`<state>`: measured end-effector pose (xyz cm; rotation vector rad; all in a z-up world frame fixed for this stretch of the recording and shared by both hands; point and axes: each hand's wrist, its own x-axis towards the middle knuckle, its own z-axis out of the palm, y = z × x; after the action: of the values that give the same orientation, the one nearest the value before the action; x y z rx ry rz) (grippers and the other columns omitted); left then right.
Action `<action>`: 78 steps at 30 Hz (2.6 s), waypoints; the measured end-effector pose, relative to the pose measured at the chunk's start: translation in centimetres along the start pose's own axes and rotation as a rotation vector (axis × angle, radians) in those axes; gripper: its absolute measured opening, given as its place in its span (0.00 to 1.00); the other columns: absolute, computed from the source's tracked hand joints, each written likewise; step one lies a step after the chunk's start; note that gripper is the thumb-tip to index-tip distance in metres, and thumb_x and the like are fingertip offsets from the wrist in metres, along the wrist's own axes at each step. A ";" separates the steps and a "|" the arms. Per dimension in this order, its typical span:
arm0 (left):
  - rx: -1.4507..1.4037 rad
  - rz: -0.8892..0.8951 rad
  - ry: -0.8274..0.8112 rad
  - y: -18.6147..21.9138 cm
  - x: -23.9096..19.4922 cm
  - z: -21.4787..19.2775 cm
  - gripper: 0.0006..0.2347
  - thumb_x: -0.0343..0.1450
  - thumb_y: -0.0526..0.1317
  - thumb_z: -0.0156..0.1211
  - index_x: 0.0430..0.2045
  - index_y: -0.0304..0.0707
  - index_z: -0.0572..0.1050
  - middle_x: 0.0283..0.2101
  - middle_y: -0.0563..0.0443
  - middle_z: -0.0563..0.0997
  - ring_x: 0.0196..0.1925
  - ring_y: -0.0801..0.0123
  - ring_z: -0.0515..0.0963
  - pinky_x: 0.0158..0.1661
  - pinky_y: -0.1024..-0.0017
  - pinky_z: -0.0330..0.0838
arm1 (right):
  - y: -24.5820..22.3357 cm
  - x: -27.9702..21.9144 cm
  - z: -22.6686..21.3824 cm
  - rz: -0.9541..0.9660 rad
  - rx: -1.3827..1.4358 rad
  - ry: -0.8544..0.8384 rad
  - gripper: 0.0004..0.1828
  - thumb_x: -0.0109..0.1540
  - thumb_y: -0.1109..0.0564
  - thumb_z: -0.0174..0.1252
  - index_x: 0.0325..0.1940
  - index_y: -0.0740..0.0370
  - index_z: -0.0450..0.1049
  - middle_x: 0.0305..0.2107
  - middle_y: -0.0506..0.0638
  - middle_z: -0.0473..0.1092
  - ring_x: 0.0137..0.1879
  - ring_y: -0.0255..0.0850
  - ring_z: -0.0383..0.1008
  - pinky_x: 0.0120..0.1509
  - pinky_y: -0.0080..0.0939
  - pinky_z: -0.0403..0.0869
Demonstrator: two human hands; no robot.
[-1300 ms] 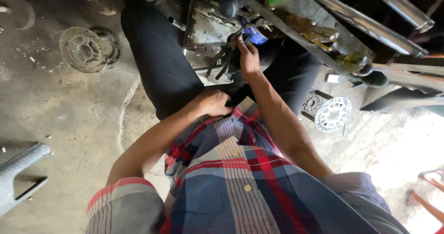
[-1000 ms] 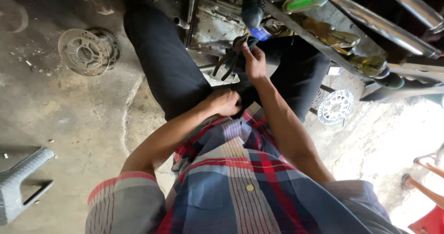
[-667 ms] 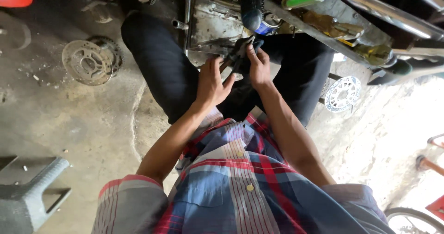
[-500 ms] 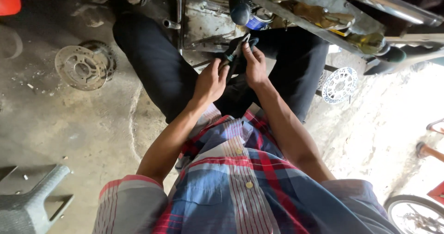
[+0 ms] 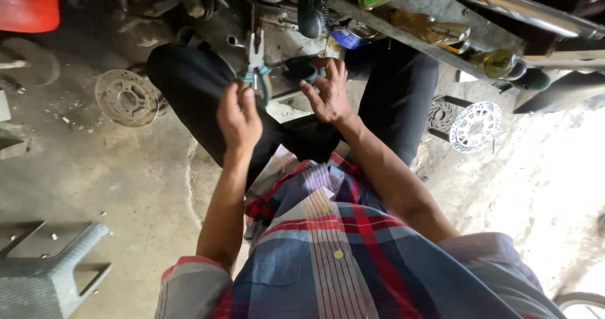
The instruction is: The person sits on the workshop floor and uses pliers to grip and pull at a small dark shoe-like item, steadying it with a cloth on their lap. They repeatedly reposition the item and the pliers while working on it.
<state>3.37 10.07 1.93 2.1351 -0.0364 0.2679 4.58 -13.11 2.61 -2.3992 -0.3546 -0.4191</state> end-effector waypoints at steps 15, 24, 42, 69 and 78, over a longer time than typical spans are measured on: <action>0.287 0.012 -0.072 6.0 0.8 -3.1 0.09 0.78 0.37 0.60 0.46 0.28 0.74 0.43 0.35 0.82 0.44 0.42 0.82 0.45 0.56 0.75 | 5.6 -2.6 6.3 0.985 1.990 -0.297 0.31 0.62 0.43 0.55 0.67 0.57 0.67 0.62 0.52 0.70 0.68 0.50 0.68 0.77 0.59 0.61; 0.014 -0.352 -0.180 5.5 -2.4 0.2 0.15 0.77 0.42 0.60 0.49 0.26 0.75 0.38 0.40 0.85 0.38 0.65 0.84 0.42 0.69 0.76 | 6.5 -4.0 5.1 0.902 2.344 -0.307 0.29 0.63 0.45 0.60 0.66 0.57 0.73 0.61 0.52 0.72 0.69 0.50 0.68 0.75 0.55 0.61; 0.035 -0.298 -0.198 4.6 -2.5 3.2 0.15 0.75 0.46 0.60 0.46 0.31 0.76 0.35 0.37 0.83 0.36 0.52 0.85 0.36 0.62 0.76 | 9.1 -5.1 8.5 1.175 2.057 -0.563 0.17 0.69 0.53 0.52 0.54 0.69 0.74 0.47 0.60 0.75 0.50 0.50 0.81 0.60 0.52 0.79; -0.428 -0.258 -0.298 0.1 -3.6 5.9 0.13 0.79 0.44 0.59 0.50 0.32 0.77 0.43 0.52 0.84 0.43 0.79 0.80 0.44 0.75 0.74 | 6.6 -2.7 3.6 1.253 2.245 -0.677 0.31 0.63 0.37 0.48 0.52 0.67 0.76 0.46 0.61 0.76 0.51 0.55 0.76 0.62 0.56 0.74; -0.350 -0.473 -0.239 -1.9 -4.0 6.9 0.14 0.76 0.45 0.60 0.44 0.32 0.80 0.37 0.52 0.83 0.36 0.75 0.78 0.39 0.75 0.73 | 10.0 -6.0 8.9 1.230 1.774 -0.410 0.25 0.69 0.44 0.50 0.57 0.67 0.73 0.47 0.56 0.75 0.51 0.49 0.76 0.59 0.51 0.77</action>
<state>0.94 5.00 -4.08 1.7530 0.2627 -0.2556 4.44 -15.53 -11.84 -0.5698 0.4713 0.7188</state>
